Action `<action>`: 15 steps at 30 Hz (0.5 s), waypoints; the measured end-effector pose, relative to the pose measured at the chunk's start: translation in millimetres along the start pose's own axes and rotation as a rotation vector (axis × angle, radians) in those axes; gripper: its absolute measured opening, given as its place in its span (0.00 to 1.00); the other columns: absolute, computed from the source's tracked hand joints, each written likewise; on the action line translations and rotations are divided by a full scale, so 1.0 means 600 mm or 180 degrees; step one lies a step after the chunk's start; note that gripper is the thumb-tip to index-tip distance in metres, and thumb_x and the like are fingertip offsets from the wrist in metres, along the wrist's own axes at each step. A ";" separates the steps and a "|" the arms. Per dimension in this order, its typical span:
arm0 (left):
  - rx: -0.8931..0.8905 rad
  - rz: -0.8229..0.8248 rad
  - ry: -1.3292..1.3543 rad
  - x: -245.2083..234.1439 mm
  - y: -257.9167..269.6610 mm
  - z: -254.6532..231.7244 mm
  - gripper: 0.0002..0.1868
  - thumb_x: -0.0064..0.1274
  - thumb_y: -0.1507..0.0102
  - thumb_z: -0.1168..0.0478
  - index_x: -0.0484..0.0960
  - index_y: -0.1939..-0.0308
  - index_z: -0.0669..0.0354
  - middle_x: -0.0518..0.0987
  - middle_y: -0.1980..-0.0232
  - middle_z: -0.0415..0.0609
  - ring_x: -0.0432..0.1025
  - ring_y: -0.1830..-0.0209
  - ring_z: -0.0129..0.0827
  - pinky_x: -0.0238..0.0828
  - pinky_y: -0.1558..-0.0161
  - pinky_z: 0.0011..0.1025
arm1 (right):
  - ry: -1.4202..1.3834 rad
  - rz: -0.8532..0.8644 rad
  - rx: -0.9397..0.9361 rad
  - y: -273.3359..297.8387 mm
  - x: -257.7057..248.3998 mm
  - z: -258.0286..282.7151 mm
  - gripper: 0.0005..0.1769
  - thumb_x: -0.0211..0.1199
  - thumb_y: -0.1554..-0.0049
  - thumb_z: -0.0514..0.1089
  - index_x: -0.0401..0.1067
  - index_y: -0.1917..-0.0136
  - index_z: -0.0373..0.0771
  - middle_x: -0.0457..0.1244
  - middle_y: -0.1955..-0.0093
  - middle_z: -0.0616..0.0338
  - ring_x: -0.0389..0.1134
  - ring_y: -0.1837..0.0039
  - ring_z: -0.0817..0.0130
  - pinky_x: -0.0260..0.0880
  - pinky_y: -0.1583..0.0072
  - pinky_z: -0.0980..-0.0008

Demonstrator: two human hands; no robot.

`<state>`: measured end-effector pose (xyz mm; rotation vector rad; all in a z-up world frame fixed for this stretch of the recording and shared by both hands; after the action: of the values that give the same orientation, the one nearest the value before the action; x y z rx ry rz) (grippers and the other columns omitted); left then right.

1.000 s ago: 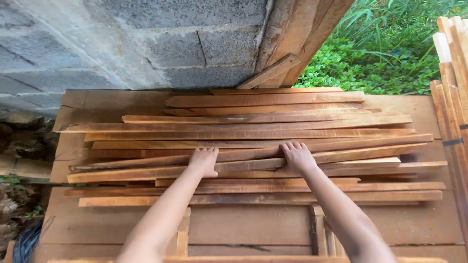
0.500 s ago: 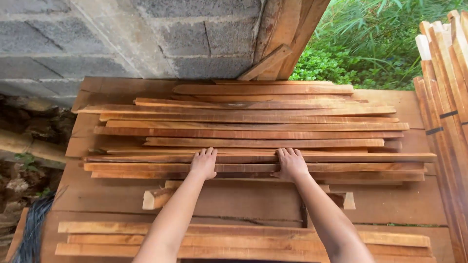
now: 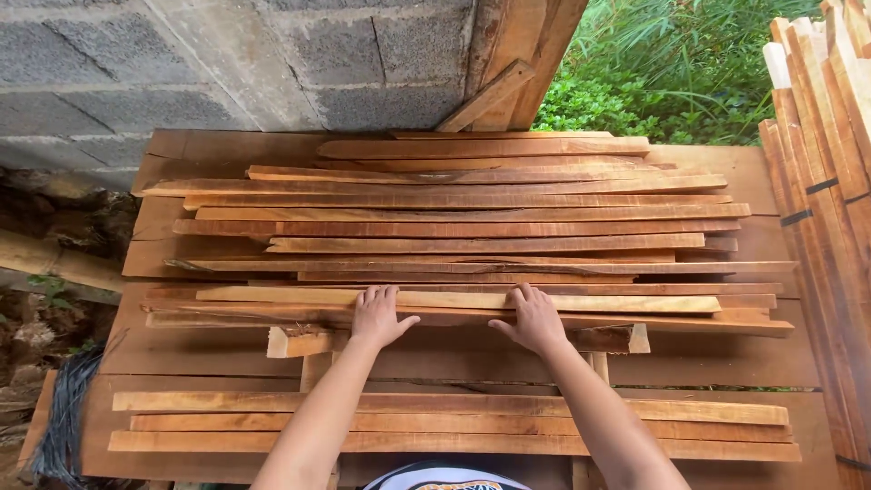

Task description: The person arranges and stacks long, thin wooden planks on a wooden workbench. They pick up individual planks from a pile and place them carefully onto a growing stack, aligning them with the existing wood.

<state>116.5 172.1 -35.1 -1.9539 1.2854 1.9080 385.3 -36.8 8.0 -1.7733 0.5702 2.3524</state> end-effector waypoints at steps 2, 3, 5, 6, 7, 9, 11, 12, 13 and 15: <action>-0.0019 0.0088 -0.0015 -0.020 0.001 -0.003 0.45 0.53 0.42 0.27 0.65 0.31 0.48 0.69 0.31 0.45 0.57 0.26 0.38 0.49 0.28 0.44 | -0.0155 0.0093 0.0124 -0.006 -0.023 0.012 0.39 0.64 0.51 0.75 0.63 0.38 0.48 0.58 0.37 0.61 0.64 0.33 0.59 0.64 0.31 0.59; -0.0031 0.0161 -0.0036 -0.030 0.001 -0.006 0.48 0.54 0.43 0.26 0.65 0.29 0.48 0.69 0.30 0.44 0.57 0.27 0.38 0.50 0.30 0.43 | -0.0308 0.0169 0.0251 -0.008 -0.035 0.016 0.43 0.60 0.48 0.78 0.61 0.32 0.49 0.58 0.35 0.60 0.64 0.31 0.59 0.63 0.30 0.56; -0.0040 0.0194 -0.0080 -0.014 -0.037 0.006 0.47 0.56 0.47 0.25 0.69 0.32 0.45 0.70 0.31 0.42 0.58 0.29 0.38 0.51 0.31 0.43 | -0.0055 0.0345 0.0256 -0.033 -0.018 0.009 0.40 0.57 0.48 0.80 0.66 0.35 0.51 0.61 0.38 0.63 0.63 0.31 0.61 0.63 0.31 0.57; -0.0044 0.0252 -0.0121 -0.001 -0.050 0.010 0.47 0.58 0.51 0.23 0.72 0.36 0.43 0.71 0.33 0.41 0.60 0.30 0.37 0.51 0.32 0.44 | 0.0194 0.0545 0.0273 -0.037 -0.006 0.004 0.39 0.54 0.47 0.82 0.71 0.38 0.53 0.64 0.42 0.66 0.63 0.31 0.64 0.62 0.32 0.58; -0.0033 0.0267 -0.0121 0.002 -0.050 0.008 0.47 0.58 0.51 0.23 0.72 0.36 0.43 0.71 0.33 0.41 0.60 0.30 0.37 0.51 0.32 0.44 | 0.0192 0.0556 0.0287 -0.036 -0.001 0.001 0.39 0.54 0.47 0.82 0.71 0.38 0.53 0.64 0.42 0.66 0.63 0.31 0.64 0.62 0.32 0.58; 0.0080 0.0219 -0.0155 -0.007 -0.063 0.005 0.43 0.63 0.54 0.27 0.71 0.47 0.48 0.75 0.38 0.47 0.64 0.31 0.42 0.45 0.28 0.50 | 0.0249 0.0649 0.0247 -0.051 0.000 -0.005 0.38 0.57 0.52 0.83 0.75 0.43 0.56 0.65 0.44 0.69 0.62 0.35 0.66 0.65 0.36 0.61; 0.0051 0.0218 -0.0110 -0.003 -0.056 0.009 0.41 0.63 0.53 0.29 0.69 0.48 0.47 0.77 0.42 0.47 0.67 0.33 0.42 0.46 0.29 0.49 | 0.0070 0.0681 0.0249 -0.046 0.013 -0.005 0.38 0.59 0.51 0.81 0.74 0.44 0.51 0.65 0.44 0.65 0.65 0.35 0.62 0.67 0.36 0.60; 0.0048 0.0197 -0.0068 -0.005 -0.059 0.008 0.39 0.64 0.52 0.31 0.68 0.49 0.46 0.80 0.45 0.46 0.69 0.35 0.42 0.47 0.30 0.49 | -0.0098 0.0689 0.0271 -0.045 0.016 -0.009 0.37 0.61 0.49 0.78 0.74 0.44 0.47 0.65 0.45 0.62 0.67 0.35 0.58 0.70 0.37 0.58; 0.0058 0.0188 -0.0072 -0.010 -0.058 0.013 0.39 0.64 0.52 0.31 0.68 0.49 0.46 0.80 0.45 0.46 0.69 0.35 0.42 0.47 0.30 0.49 | -0.0097 0.0677 0.0278 -0.040 0.012 -0.006 0.37 0.61 0.49 0.78 0.74 0.44 0.47 0.65 0.45 0.62 0.67 0.35 0.58 0.70 0.37 0.58; 0.0268 -0.0167 -0.0216 -0.023 -0.055 0.017 0.24 0.65 0.51 0.40 0.75 0.56 0.34 0.79 0.55 0.29 0.72 0.44 0.32 0.52 0.35 0.47 | 0.0340 0.0520 0.0166 -0.026 0.001 0.000 0.28 0.66 0.51 0.70 0.63 0.48 0.54 0.70 0.56 0.61 0.75 0.49 0.53 0.72 0.45 0.55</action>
<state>131.5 205.7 -40.4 -1.8475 1.2622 1.8477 390.2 -22.7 4.4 -1.9053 0.8131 2.3310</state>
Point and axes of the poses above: each hand's wrist, its own y-axis away from the middle knuckle, its own x-axis out of the palm, z = x × y, the point moved 2 cm from there along -y, towards the middle knuckle
